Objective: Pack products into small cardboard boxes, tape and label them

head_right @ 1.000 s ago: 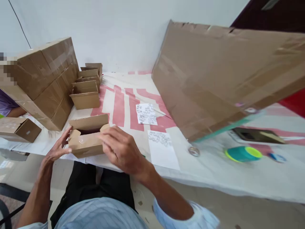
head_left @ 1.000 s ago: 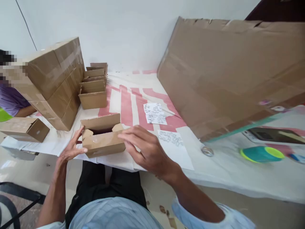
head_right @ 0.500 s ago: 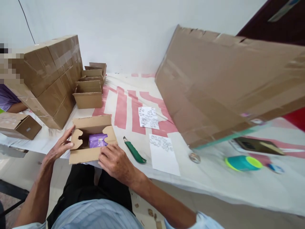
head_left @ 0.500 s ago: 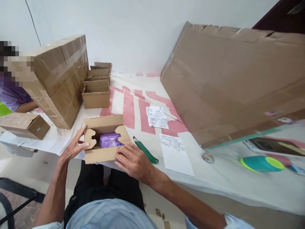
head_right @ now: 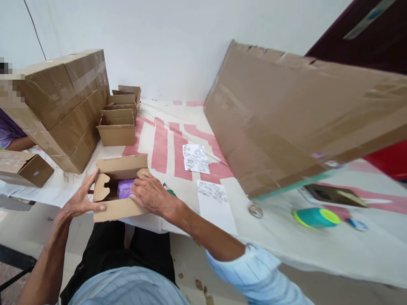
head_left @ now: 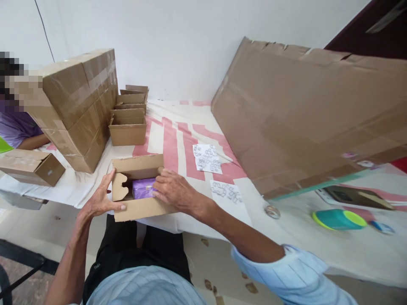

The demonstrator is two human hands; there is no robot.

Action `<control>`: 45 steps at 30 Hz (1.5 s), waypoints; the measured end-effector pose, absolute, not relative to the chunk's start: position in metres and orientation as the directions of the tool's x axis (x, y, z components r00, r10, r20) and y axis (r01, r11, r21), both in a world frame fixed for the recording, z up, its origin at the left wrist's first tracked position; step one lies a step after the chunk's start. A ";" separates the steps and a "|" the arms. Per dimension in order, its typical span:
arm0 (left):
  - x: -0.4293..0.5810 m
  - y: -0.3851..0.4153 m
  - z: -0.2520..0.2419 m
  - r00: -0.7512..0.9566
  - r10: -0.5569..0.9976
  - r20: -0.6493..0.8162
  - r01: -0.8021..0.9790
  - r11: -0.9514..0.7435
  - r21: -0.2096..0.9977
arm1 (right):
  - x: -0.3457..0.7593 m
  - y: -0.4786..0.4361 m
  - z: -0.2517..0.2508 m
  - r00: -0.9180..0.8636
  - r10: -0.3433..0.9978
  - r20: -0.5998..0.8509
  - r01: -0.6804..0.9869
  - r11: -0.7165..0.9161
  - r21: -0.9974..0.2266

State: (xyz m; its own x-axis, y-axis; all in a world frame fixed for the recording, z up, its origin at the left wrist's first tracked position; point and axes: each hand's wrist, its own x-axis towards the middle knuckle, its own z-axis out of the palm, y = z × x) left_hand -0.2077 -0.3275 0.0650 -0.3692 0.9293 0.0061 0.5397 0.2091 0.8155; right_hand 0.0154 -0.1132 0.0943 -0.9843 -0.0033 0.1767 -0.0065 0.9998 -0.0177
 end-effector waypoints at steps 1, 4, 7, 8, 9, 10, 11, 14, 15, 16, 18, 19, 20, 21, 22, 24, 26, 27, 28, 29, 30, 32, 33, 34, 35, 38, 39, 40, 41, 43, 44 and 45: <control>-0.208 -0.328 0.064 -0.370 0.929 0.013 0.538 0.203 0.818 | 0.015 -0.108 0.099 -0.990 0.030 0.140 0.033 0.999 0.017; -0.206 -0.327 0.061 -0.374 0.927 0.033 0.527 0.183 0.830 | 0.013 -0.098 0.109 -0.987 0.159 0.023 0.161 0.980 0.119; -0.205 -0.326 0.060 -0.374 0.927 0.030 0.511 0.179 0.841 | 0.002 -0.098 0.114 -0.970 0.229 -0.088 0.206 0.956 0.210; -0.204 -0.325 0.060 -0.372 0.928 0.023 0.505 0.181 0.844 | -0.003 -0.100 0.114 -0.968 0.226 -0.113 0.195 0.952 0.234; -0.203 -0.325 0.059 -0.372 0.928 0.016 0.499 0.185 0.846 | -0.009 -0.103 0.113 -0.967 0.212 -0.139 0.171 0.950 0.260; -0.203 -0.324 0.059 -0.373 0.928 0.011 0.494 0.189 0.849 | -0.014 -0.107 0.113 -0.968 0.193 -0.163 0.141 0.948 0.286; -0.202 -0.324 0.058 -0.376 0.927 0.010 0.489 0.190 0.851 | -0.019 -0.110 0.112 -0.967 0.174 -0.188 0.110 0.944 0.312; -0.202 -0.324 0.056 -0.383 0.923 0.026 0.487 0.178 0.855 | -0.030 -0.117 0.108 -0.956 0.138 -0.257 0.035 0.930 0.367; -0.201 -0.324 0.055 -0.384 0.923 0.035 0.489 0.171 0.855 | -0.032 -0.118 0.108 -0.953 0.133 -0.273 0.023 0.928 0.372; -0.201 -0.324 0.054 -0.383 0.923 0.043 0.492 0.164 0.855 | -0.033 -0.118 0.107 -0.950 0.130 -0.285 0.016 0.929 0.369; -0.200 -0.325 0.053 -0.383 0.922 0.053 0.494 0.156 0.855 | -0.035 -0.117 0.107 -0.944 0.119 -0.308 0.003 0.935 0.354; -0.200 -0.325 0.053 -0.381 0.923 0.053 0.493 0.154 0.856 | -0.035 -0.116 0.107 -0.942 0.113 -0.316 -0.002 0.940 0.342; -0.199 -0.325 0.053 -0.381 0.923 0.053 0.492 0.154 0.857 | -0.036 -0.115 0.107 -0.940 0.108 -0.323 -0.006 0.943 0.331; -0.199 -0.325 0.053 -0.381 0.923 0.052 0.491 0.155 0.857 | -0.037 -0.115 0.107 -0.938 0.104 -0.329 -0.008 0.947 0.322; -0.199 -0.325 0.054 -0.381 0.923 0.050 0.492 0.157 0.856 | -0.039 -0.115 0.107 -0.937 0.103 -0.335 -0.008 0.949 0.315; -0.198 -0.325 0.054 -0.381 0.923 0.049 0.499 0.161 0.851 | -0.043 -0.116 0.106 -0.933 0.098 -0.345 -0.011 0.954 0.300; -0.198 -0.325 0.055 -0.377 0.925 0.050 0.507 0.161 0.847 | -0.047 -0.117 0.104 -0.931 0.090 -0.354 -0.015 0.959 0.283; -0.198 -0.325 0.055 -0.375 0.926 0.050 0.510 0.161 0.845 | -0.048 -0.118 0.102 -0.930 0.088 -0.357 -0.016 0.961 0.277; -0.198 -0.326 0.055 -0.373 0.926 0.049 0.511 0.161 0.844 | -0.050 -0.118 0.101 -0.929 0.087 -0.360 -0.015 0.962 0.271; -0.198 -0.326 0.056 -0.371 0.927 0.048 0.511 0.160 0.845 | -0.051 -0.117 0.100 -0.928 0.088 -0.362 -0.013 0.963 0.268; -0.198 -0.326 0.056 -0.369 0.928 0.048 0.510 0.160 0.845 | -0.052 -0.117 0.099 -0.927 0.090 -0.364 -0.010 0.964 0.265; -0.197 -0.326 0.057 -0.366 0.930 0.046 0.509 0.159 0.846 | -0.053 -0.116 0.097 -0.925 0.097 -0.368 -0.003 0.965 0.262; -0.197 -0.326 0.056 -0.365 0.930 0.045 0.508 0.159 0.847 | -0.053 -0.115 0.097 -0.923 0.102 -0.370 0.002 0.965 0.262; -0.197 -0.326 0.056 -0.365 0.930 0.043 0.507 0.159 0.847 | -0.053 -0.115 0.097 -0.922 0.109 -0.371 0.007 0.965 0.264; -0.197 -0.326 0.056 -0.367 0.929 0.044 0.507 0.160 0.847 | -0.053 -0.114 0.096 -0.921 0.117 -0.372 0.015 0.964 0.267; -0.197 -0.326 0.054 -0.364 0.929 0.061 0.518 0.148 0.843 | -0.053 -0.111 0.096 -0.911 0.159 -0.382 0.048 0.957 0.285; -0.197 -0.326 0.053 -0.360 0.931 0.066 0.523 0.142 0.840 | -0.053 -0.110 0.096 -0.904 0.177 -0.390 0.062 0.955 0.291; -0.197 -0.325 0.052 -0.355 0.932 0.069 0.529 0.139 0.837 | -0.053 -0.109 0.095 -0.895 0.195 -0.401 0.075 0.952 0.295; -0.197 -0.325 0.052 -0.350 0.934 0.070 0.534 0.137 0.835 | -0.052 -0.109 0.094 -0.887 0.209 -0.412 0.085 0.951 0.298; -0.197 -0.324 0.051 -0.346 0.936 0.070 0.540 0.137 0.831 | -0.051 -0.108 0.093 -0.876 0.219 -0.431 0.094 0.952 0.292; -0.197 -0.323 0.050 -0.346 0.936 0.069 0.540 0.138 0.830 | -0.051 -0.107 0.092 -0.874 0.215 -0.436 0.093 0.955 0.283; -0.197 -0.322 0.050 -0.349 0.935 0.070 0.538 0.139 0.831 | -0.050 -0.107 0.092 -0.874 0.206 -0.440 0.090 0.958 0.271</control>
State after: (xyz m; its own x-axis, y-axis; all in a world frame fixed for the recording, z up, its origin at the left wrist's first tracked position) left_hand -0.1967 -0.3222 0.0499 -0.3488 0.9346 0.0695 0.5379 0.1389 0.8315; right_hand -0.0498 -0.1070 0.0921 -0.8742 0.2060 -0.4398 0.0896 0.9585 0.2707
